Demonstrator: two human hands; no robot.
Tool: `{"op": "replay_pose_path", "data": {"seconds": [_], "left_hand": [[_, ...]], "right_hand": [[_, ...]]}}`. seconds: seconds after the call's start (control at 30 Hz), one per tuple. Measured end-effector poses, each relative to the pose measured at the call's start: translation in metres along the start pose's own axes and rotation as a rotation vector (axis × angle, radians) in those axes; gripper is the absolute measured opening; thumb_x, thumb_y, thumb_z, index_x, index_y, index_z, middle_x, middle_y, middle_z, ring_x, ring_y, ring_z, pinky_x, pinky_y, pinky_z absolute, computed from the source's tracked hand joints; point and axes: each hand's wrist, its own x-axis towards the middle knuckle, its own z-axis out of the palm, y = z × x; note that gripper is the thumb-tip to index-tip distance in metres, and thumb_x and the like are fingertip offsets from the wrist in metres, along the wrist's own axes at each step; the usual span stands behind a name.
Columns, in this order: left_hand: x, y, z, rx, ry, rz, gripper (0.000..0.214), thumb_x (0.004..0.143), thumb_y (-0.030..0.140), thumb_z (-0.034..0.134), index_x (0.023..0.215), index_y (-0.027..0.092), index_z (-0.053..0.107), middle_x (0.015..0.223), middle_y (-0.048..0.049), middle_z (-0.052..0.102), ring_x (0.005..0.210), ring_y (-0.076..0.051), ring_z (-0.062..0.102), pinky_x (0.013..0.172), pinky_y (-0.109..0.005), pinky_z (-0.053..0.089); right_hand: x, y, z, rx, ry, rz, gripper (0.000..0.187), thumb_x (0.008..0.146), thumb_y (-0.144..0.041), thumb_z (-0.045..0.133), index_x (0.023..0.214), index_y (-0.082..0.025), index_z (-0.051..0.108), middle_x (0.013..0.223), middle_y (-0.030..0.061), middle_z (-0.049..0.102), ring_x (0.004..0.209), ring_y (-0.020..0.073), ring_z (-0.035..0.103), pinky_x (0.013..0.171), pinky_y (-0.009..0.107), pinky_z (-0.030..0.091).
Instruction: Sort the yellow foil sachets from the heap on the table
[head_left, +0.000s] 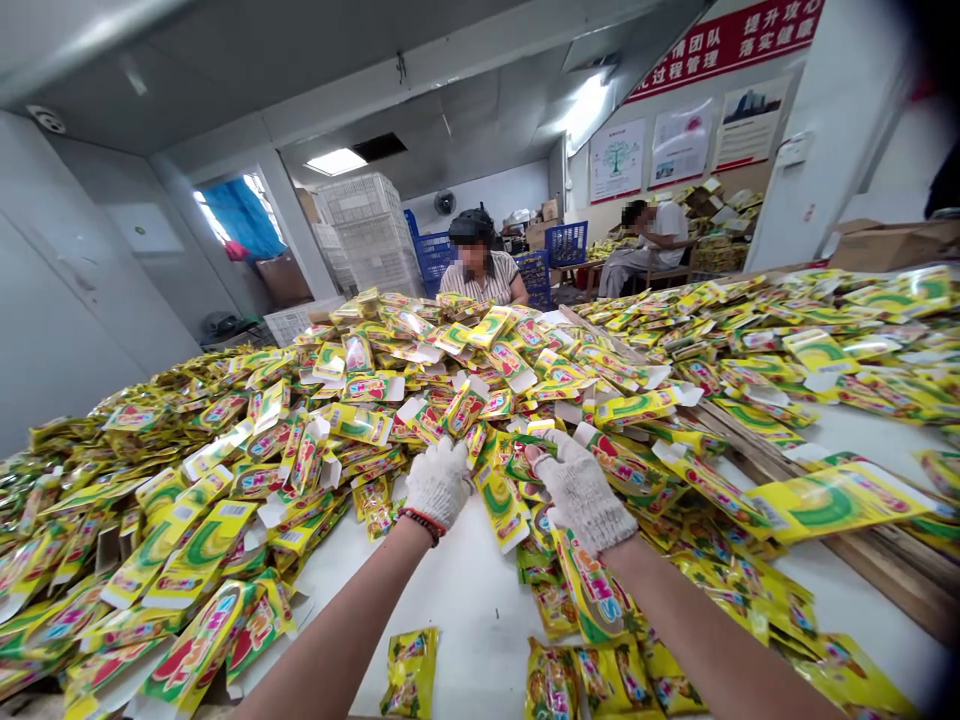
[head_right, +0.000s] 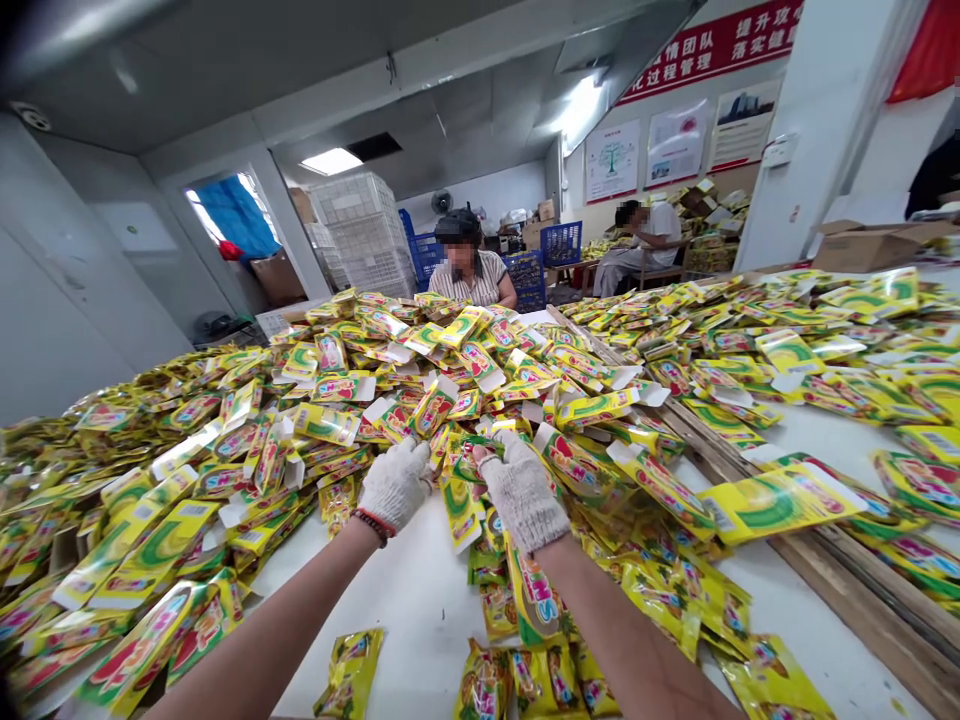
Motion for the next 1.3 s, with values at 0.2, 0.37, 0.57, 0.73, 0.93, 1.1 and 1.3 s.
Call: {"op": "replay_pose_path", "data": {"seconds": [0.2, 0.37, 0.57, 0.73, 0.93, 1.1, 1.3], "left_hand": [[-0.023, -0.01, -0.023, -0.169, 0.088, 0.083, 0.023, 0.091, 0.018, 0.043, 0.098, 0.021, 0.065, 0.101, -0.0061, 0.067, 0.095, -0.019, 0.062, 0.085, -0.027, 0.047], [-0.073, -0.022, -0.042, -0.672, 0.167, 0.031, 0.023, 0.087, 0.019, 0.052, 0.096, 0.022, 0.073, 0.107, -0.0049, 0.072, 0.102, -0.021, 0.064, 0.092, -0.03, 0.048], [-0.091, -0.031, -0.035, -1.148, 0.186, -0.311, 0.023, 0.077, 0.028, 0.068, 0.098, 0.02, 0.073, 0.112, -0.0059, 0.071, 0.105, -0.022, 0.065, 0.084, -0.028, 0.053], [-0.099, -0.018, -0.038, -1.523, 0.031, -0.707, 0.048, 0.07, 0.057, 0.071, 0.098, 0.018, 0.068, 0.083, -0.0046, 0.073, 0.077, -0.022, 0.07, 0.064, -0.03, 0.057], [-0.122, 0.006, -0.033, -1.741, -0.305, -0.671, 0.051, 0.07, 0.051, 0.079, 0.109, 0.021, 0.063, 0.081, -0.0047, 0.073, 0.074, -0.024, 0.072, 0.068, -0.035, 0.057], [-0.124, -0.003, -0.033, -1.556, -0.524, -0.5, 0.093, 0.063, 0.035, 0.086, 0.142, 0.021, 0.039, 0.071, -0.0017, 0.07, 0.071, -0.025, 0.072, 0.068, -0.035, 0.056], [-0.116, 0.0, -0.041, -1.192, -0.279, -0.444, 0.106, 0.054, 0.019, 0.085, 0.146, 0.025, 0.032, 0.102, -0.0082, 0.07, 0.078, -0.022, 0.07, 0.069, -0.03, 0.054]], "right_hand": [[-0.006, -0.021, -0.014, 0.247, -0.07, 0.179, 0.021, 0.086, -0.035, 0.057, 0.103, -0.026, 0.051, 0.086, -0.0012, 0.062, 0.057, 0.0115, 0.06, 0.041, 0.019, 0.041], [-0.008, -0.019, -0.021, 0.481, -0.26, 0.409, 0.01, 0.09, -0.03, 0.053, 0.085, -0.022, 0.049, 0.067, -0.0033, 0.056, 0.051, 0.008, 0.052, 0.042, 0.014, 0.033], [-0.026, 0.01, 0.01, 0.46, -0.563, 0.502, 0.018, 0.078, -0.029, 0.068, 0.086, -0.018, 0.056, 0.069, -0.0047, 0.058, 0.046, 0.0038, 0.048, 0.041, 0.013, 0.031], [-0.044, 0.031, 0.048, -0.001, -0.507, 0.123, 0.024, 0.077, -0.036, 0.069, 0.086, -0.019, 0.054, 0.063, -0.007, 0.055, 0.042, 0.0074, 0.054, 0.036, 0.017, 0.033], [-0.048, 0.034, 0.051, -0.319, -0.479, -0.074, 0.005, 0.08, -0.022, 0.061, 0.084, -0.019, 0.059, 0.067, -0.0038, 0.059, 0.056, 0.0095, 0.056, 0.047, 0.018, 0.044], [-0.039, 0.012, 0.028, -0.237, -0.519, -0.006, 0.014, 0.08, -0.029, 0.063, 0.092, -0.02, 0.061, 0.07, -0.0039, 0.06, 0.051, 0.0086, 0.055, 0.044, 0.018, 0.046], [-0.035, 0.009, 0.025, -0.239, -0.466, 0.021, 0.014, 0.08, -0.031, 0.064, 0.085, -0.02, 0.059, 0.065, -0.0048, 0.056, 0.047, 0.0076, 0.051, 0.041, 0.018, 0.044]]}}
